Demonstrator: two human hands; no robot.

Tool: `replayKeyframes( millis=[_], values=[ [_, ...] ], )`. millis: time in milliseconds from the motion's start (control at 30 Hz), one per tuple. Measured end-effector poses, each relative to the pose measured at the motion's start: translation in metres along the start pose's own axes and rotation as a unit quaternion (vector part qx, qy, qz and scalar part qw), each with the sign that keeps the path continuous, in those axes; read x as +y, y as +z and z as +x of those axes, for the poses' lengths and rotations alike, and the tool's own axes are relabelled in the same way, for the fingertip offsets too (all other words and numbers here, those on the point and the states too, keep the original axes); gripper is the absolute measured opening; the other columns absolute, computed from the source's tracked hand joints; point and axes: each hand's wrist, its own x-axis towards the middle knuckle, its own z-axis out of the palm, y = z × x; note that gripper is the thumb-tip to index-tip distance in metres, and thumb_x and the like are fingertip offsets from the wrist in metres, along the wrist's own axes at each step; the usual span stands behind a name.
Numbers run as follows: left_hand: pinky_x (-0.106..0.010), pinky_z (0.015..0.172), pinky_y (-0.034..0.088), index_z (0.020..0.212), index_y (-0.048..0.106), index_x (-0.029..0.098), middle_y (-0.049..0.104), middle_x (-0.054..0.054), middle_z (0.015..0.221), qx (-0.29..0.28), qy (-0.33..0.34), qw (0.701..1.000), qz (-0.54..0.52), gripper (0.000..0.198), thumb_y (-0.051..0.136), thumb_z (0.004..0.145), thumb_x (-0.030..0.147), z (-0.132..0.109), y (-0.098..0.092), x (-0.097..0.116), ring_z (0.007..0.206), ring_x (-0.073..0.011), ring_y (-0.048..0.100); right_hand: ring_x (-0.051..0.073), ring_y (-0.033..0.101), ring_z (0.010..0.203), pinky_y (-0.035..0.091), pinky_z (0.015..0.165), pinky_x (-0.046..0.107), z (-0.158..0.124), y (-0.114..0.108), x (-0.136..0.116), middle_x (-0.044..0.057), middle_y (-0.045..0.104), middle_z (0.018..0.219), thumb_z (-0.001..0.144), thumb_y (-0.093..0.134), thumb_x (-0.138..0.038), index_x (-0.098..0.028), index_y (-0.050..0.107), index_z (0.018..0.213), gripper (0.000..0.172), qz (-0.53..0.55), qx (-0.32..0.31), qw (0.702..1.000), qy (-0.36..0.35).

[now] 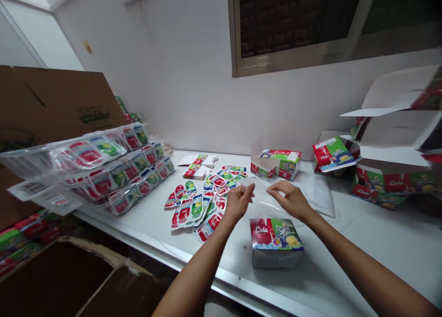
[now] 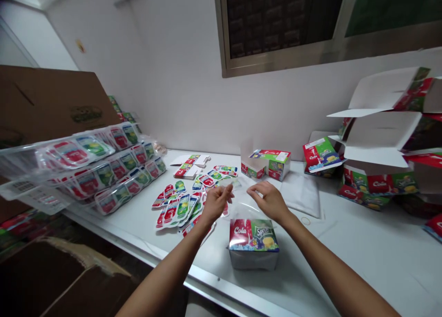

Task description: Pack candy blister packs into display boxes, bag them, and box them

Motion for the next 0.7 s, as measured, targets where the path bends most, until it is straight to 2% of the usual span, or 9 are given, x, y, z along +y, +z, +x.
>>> replayKeyframes(
  millis=[67, 100, 167, 233, 267, 367, 500, 600, 700],
  values=[
    [-0.027, 0.061, 0.041, 0.06, 0.063, 0.017, 0.061, -0.002, 0.058, 0.005, 0.008, 0.999, 0.035, 0.048, 0.061, 0.076, 0.062, 0.001, -0.002, -0.006, 0.059, -0.0166, 0.057, 0.021, 0.063, 0.083, 0.047, 0.075, 0.032, 0.003, -0.003, 0.009, 0.004, 0.071, 0.088, 0.093, 0.05, -0.036, -0.022, 0.069, 0.088, 0.025, -0.004, 0.005, 1.0, 0.003],
    [-0.027, 0.063, 0.041, 0.069, 0.065, 0.017, 0.063, -0.003, 0.063, 0.015, 0.012, 0.998, 0.067, 0.044, 0.068, 0.07, 0.06, 0.001, -0.002, -0.009, 0.063, -0.0186, 0.059, 0.021, 0.062, 0.084, 0.046, 0.076, 0.033, 0.004, -0.004, 0.011, 0.006, 0.071, 0.089, 0.094, 0.049, -0.035, -0.022, 0.07, 0.09, 0.025, -0.028, 0.012, 1.0, -0.001],
    [-0.031, 0.07, 0.042, 0.1, 0.065, 0.018, 0.068, -0.007, 0.083, 0.057, 0.021, 0.985, 0.162, 0.053, 0.075, 0.065, 0.056, 0.004, 0.001, -0.016, 0.077, -0.0248, 0.062, 0.023, 0.061, 0.086, 0.044, 0.077, 0.035, 0.006, -0.005, 0.013, 0.008, 0.071, 0.091, 0.094, 0.047, -0.032, -0.021, 0.071, 0.094, 0.027, -0.104, 0.029, 0.994, -0.024],
    [-0.036, 0.077, 0.043, 0.128, 0.05, 0.018, 0.065, -0.014, 0.106, 0.112, 0.042, 0.958, 0.262, 0.069, 0.069, 0.073, 0.055, 0.009, 0.006, -0.023, 0.093, -0.0308, 0.062, 0.023, 0.061, 0.085, 0.041, 0.076, 0.034, 0.011, -0.003, 0.013, 0.01, 0.07, 0.092, 0.095, 0.045, -0.03, -0.022, 0.071, 0.098, 0.027, -0.183, 0.041, 0.98, -0.058],
    [-0.037, 0.079, 0.043, 0.135, 0.043, 0.017, 0.063, -0.016, 0.113, 0.134, 0.053, 0.944, 0.298, 0.069, 0.062, 0.079, 0.053, 0.013, 0.008, -0.025, 0.098, -0.0322, 0.061, 0.023, 0.06, 0.085, 0.04, 0.075, 0.034, 0.014, -0.002, 0.012, 0.009, 0.071, 0.093, 0.096, 0.044, -0.03, -0.023, 0.07, 0.1, 0.028, -0.213, 0.043, 0.974, -0.069],
    [-0.036, 0.08, 0.042, 0.137, 0.043, 0.016, 0.065, -0.017, 0.111, 0.157, 0.077, 0.924, 0.341, 0.052, 0.045, 0.092, 0.041, 0.031, 0.015, -0.032, 0.095, -0.03, 0.063, 0.022, 0.06, 0.088, 0.039, 0.079, 0.034, 0.028, 0.001, 0.017, 0.009, 0.07, 0.098, 0.097, 0.04, -0.03, -0.026, 0.069, 0.105, 0.03, -0.238, 0.029, 0.969, -0.058],
    [-0.032, 0.077, 0.041, 0.135, 0.05, 0.016, 0.07, -0.014, 0.1, 0.171, 0.072, 0.917, 0.353, 0.044, 0.036, 0.095, 0.028, 0.051, 0.021, -0.047, 0.084, -0.0258, 0.065, 0.024, 0.059, 0.094, 0.039, 0.079, 0.034, 0.033, 0.009, 0.038, 0.012, 0.067, 0.108, 0.097, 0.039, -0.03, -0.023, 0.065, 0.114, 0.032, -0.232, 0.005, 0.973, 0.002],
    [-0.032, 0.078, 0.04, 0.137, 0.048, 0.015, 0.07, -0.016, 0.098, 0.158, 0.059, 0.928, 0.334, 0.046, 0.034, 0.096, 0.029, 0.05, 0.028, -0.068, 0.083, -0.0253, 0.064, 0.024, 0.062, 0.08, 0.039, 0.065, 0.031, 0.017, 0.024, 0.06, 0.014, 0.068, 0.099, 0.095, 0.044, -0.033, -0.018, 0.066, 0.106, 0.029, -0.227, -0.005, 0.971, 0.075],
    [-0.034, 0.08, 0.041, 0.137, 0.047, 0.011, 0.07, -0.016, 0.089, 0.113, 0.033, 0.946, 0.301, 0.049, 0.036, 0.095, 0.033, 0.038, 0.039, -0.09, 0.081, -0.0261, 0.063, 0.022, 0.061, 0.06, 0.036, 0.054, 0.029, -0.006, 0.043, 0.079, 0.011, 0.068, 0.078, 0.092, 0.048, -0.036, -0.017, 0.066, 0.089, 0.026, -0.208, -0.009, 0.965, 0.157]
  ],
)
